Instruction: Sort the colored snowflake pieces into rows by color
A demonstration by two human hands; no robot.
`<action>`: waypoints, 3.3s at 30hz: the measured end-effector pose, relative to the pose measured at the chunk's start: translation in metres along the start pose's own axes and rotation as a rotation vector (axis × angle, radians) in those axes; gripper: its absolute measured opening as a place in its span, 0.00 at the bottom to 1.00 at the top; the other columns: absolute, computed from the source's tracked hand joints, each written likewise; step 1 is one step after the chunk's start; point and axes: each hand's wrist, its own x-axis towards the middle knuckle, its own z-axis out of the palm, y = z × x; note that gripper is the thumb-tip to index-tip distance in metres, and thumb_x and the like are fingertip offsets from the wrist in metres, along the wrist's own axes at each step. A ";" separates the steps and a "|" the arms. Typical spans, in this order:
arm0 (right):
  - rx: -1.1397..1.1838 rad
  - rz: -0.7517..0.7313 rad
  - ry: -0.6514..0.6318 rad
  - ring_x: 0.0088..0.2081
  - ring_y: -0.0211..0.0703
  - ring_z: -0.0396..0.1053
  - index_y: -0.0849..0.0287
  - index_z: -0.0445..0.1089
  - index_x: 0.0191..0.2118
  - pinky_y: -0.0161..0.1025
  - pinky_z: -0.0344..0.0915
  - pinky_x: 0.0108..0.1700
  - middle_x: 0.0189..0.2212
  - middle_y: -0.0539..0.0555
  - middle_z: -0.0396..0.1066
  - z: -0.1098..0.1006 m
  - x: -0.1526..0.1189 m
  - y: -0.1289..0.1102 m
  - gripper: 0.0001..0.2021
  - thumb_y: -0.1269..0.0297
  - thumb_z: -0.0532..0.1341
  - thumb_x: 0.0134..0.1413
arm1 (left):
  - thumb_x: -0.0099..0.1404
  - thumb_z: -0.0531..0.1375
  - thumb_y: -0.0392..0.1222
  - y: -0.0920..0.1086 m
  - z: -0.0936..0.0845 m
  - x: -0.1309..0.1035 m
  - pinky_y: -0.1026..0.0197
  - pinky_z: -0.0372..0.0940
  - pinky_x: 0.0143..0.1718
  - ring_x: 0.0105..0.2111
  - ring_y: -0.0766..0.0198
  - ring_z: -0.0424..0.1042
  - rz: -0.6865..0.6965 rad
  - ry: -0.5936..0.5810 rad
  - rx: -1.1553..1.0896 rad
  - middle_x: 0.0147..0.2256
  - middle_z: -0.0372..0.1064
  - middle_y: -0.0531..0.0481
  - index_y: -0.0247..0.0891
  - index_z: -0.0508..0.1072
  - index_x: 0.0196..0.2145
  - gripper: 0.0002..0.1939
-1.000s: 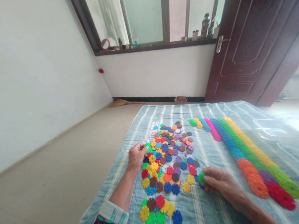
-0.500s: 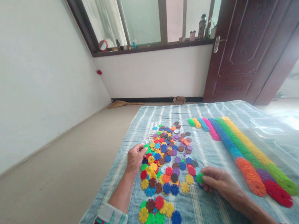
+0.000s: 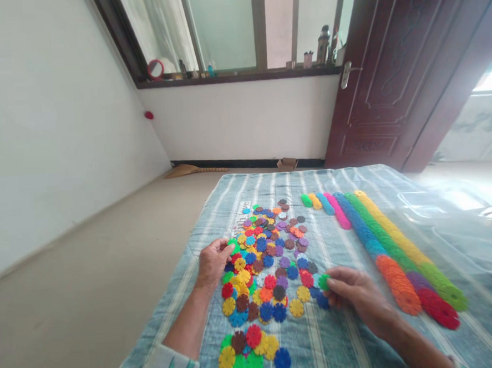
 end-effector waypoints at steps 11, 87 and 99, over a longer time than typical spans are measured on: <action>0.007 -0.116 0.047 0.20 0.36 0.67 0.63 0.74 0.30 0.33 0.59 0.22 0.21 0.53 0.74 0.004 0.024 -0.038 0.19 0.51 0.71 0.38 | 0.44 0.65 0.50 -0.003 0.000 0.005 0.66 0.62 0.21 0.18 0.68 0.65 0.010 0.008 -0.015 0.20 0.70 0.56 0.36 0.74 0.29 0.17; -1.483 -0.417 0.119 0.35 0.41 0.71 0.55 0.76 0.39 0.33 0.57 0.33 0.33 0.54 0.76 0.018 0.178 -0.083 0.12 0.63 0.55 0.56 | 0.45 0.65 0.45 -0.010 0.002 0.005 0.66 0.64 0.23 0.20 0.68 0.67 -0.072 -0.017 -0.113 0.23 0.72 0.55 0.36 0.76 0.32 0.15; -1.090 -0.555 -0.202 0.28 0.36 0.67 0.57 0.76 0.35 0.31 0.55 0.29 0.26 0.49 0.74 0.142 0.141 -0.060 0.09 0.62 0.58 0.54 | 0.41 0.70 0.42 0.008 -0.002 -0.002 0.65 0.68 0.29 0.27 0.65 0.72 -0.092 -0.072 -0.350 0.28 0.76 0.53 0.36 0.77 0.33 0.18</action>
